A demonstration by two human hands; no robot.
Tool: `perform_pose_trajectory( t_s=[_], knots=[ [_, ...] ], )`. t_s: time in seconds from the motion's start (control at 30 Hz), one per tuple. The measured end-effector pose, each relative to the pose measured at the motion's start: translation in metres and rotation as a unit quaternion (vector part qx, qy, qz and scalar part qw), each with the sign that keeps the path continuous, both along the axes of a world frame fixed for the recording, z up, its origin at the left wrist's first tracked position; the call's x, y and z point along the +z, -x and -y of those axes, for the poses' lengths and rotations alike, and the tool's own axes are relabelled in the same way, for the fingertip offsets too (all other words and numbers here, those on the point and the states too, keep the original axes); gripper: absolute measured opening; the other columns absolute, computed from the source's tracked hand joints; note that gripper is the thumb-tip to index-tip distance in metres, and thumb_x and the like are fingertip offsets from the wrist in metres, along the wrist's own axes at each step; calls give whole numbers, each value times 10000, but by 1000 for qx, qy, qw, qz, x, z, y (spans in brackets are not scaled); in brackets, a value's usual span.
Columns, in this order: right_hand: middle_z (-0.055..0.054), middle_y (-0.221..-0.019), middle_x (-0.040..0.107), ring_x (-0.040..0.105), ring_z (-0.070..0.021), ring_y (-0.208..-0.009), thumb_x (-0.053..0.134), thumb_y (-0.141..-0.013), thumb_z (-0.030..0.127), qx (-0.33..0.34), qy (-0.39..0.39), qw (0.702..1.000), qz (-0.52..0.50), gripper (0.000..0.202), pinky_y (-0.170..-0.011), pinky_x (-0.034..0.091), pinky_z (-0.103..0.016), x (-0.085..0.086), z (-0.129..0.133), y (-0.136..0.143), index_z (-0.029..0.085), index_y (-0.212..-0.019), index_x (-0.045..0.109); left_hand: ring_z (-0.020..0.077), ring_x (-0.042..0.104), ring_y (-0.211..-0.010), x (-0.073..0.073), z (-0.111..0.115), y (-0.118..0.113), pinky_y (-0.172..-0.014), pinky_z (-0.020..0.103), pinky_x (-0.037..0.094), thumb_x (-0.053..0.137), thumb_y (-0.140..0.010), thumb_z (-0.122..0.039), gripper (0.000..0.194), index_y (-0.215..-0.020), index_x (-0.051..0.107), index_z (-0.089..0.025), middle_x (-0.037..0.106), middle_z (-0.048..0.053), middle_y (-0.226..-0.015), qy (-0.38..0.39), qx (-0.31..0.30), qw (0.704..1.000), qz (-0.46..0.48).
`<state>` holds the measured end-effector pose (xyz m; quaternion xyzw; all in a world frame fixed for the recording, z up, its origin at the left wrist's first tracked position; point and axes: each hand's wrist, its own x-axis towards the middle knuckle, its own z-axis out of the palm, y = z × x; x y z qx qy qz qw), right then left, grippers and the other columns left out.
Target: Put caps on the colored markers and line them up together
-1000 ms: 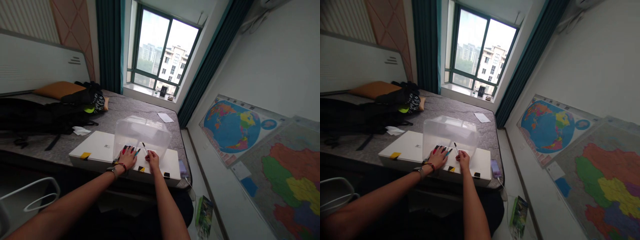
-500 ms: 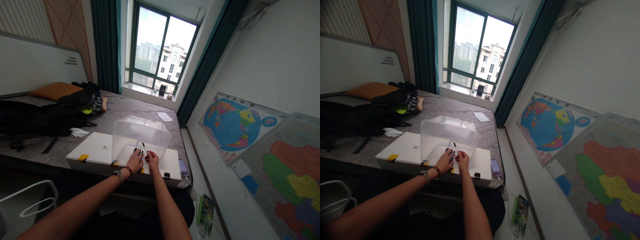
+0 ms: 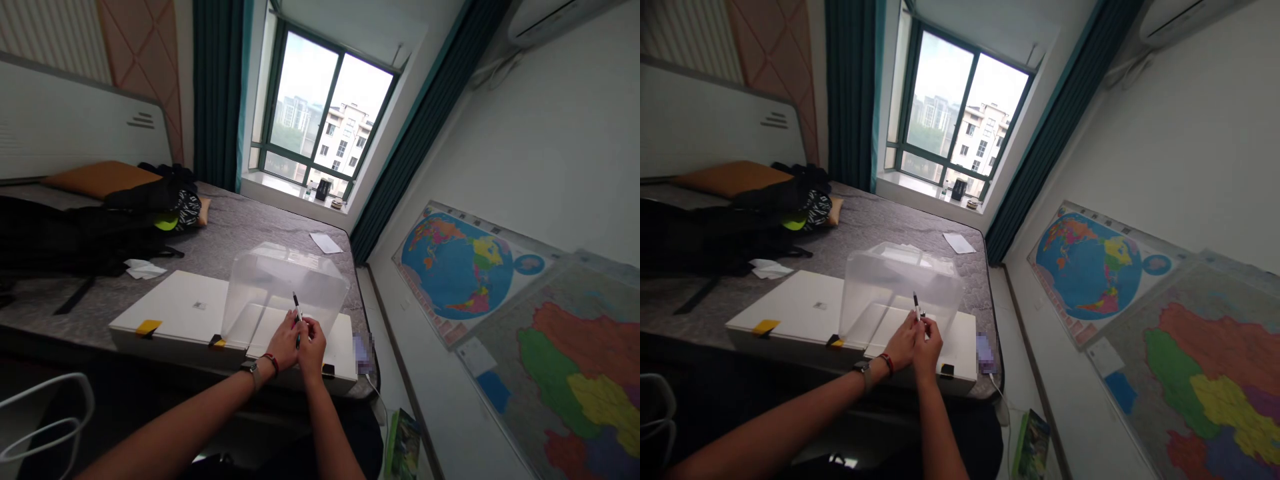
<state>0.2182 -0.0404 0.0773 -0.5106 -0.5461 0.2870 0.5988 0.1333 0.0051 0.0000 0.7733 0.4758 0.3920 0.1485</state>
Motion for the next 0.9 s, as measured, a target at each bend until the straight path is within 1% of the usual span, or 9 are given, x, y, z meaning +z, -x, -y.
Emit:
perform_pose_trajectory(
  t_s=[0.1, 0.17, 0.23, 0.37, 0.43, 0.5, 0.6, 0.8, 0.9],
  knots=[
    [-73, -937, 687, 628, -191, -817, 523, -882, 412, 14, 12, 1000, 12, 318, -749, 485, -287, -12, 23, -10, 163, -1028, 658, 313, 226, -1410, -1, 2, 17, -1136, 491, 239, 511, -829, -387, 670, -1424, 353, -122, 298, 165, -1513, 24, 31, 999, -30],
    [-84, -1013, 668, 625, -192, -846, 522, -887, 408, -21, 22, 999, 23, 390, -771, 480, -291, -24, 39, -24, 167, -1182, 606, 310, 268, -1395, -3, 2, 34, -1129, 474, 254, 486, -840, -467, 710, -1433, 335, -105, 329, 173, -1500, 60, 21, 996, -62],
    [-88, -1002, 661, 623, -194, -837, 518, -885, 427, -66, 43, 996, 29, 475, -774, 480, -300, -38, 50, -42, 154, -1271, 549, 299, 294, -1385, -2, 1, 51, -1128, 449, 261, 449, -862, -448, 655, -1414, 377, -102, 378, 162, -1477, 88, 10, 991, -102],
    [-104, -902, 663, 628, -222, -809, 480, -876, 504, -102, 110, 989, 18, 461, -753, 496, -330, -63, 52, -76, 120, -1084, 627, 302, 364, -1341, 3, -3, 68, -1117, 438, 272, 471, -827, -265, 468, -1269, 557, -138, 467, 148, -1412, 100, 8, 979, -178],
    [-116, -946, 657, 625, -235, -899, 476, -877, 504, -117, 88, 989, 28, 433, -831, 482, -350, -69, 47, -85, 137, -1047, 630, 317, 402, -1307, 6, -4, 67, -1086, 463, 305, 475, -818, -238, 393, -1179, 619, -177, 503, 141, -1374, 96, 14, 977, -190],
    [-146, -1146, 611, 562, -253, -1107, 509, -863, 486, -115, 42, 991, 51, 380, -956, 422, -361, -69, 40, -87, 162, -1006, 649, 327, 441, -1264, 9, -6, 62, -1049, 483, 335, 465, -835, -251, 332, -1107, 652, -208, 545, 136, -1320, 90, 23, 978, -185],
    [-145, -1382, 471, 444, -266, -1276, 549, -844, 461, -65, 27, 996, 62, 323, -1033, 363, -368, -67, 28, -83, 184, -949, 679, 318, 481, -1212, 11, -7, 53, -1025, 468, 351, 467, -849, -272, 277, -1024, 674, -218, 584, 143, -1247, 79, 27, 983, -166],
    [-141, -1369, 502, 450, -258, -1277, 578, -825, 457, -6, 65, 997, 33, 324, -1060, 326, -366, -75, 6, -75, 175, -932, 696, 312, 469, -1230, 11, -12, 36, -1002, 457, 353, 470, -826, -194, 340, -1137, 607, -200, 588, 147, -1239, 92, 32, 987, -124],
    [-126, -1257, 582, 519, -246, -1186, 580, -830, 426, 18, 53, 998, 39, 290, -1012, 365, -344, -75, 3, -73, 174, -909, 698, 323, 448, -1254, 8, -16, 32, -1002, 481, 338, 434, -852, -198, 349, -1169, 581, -203, 589, 141, -1244, 94, 45, 987, -120]
  ],
)
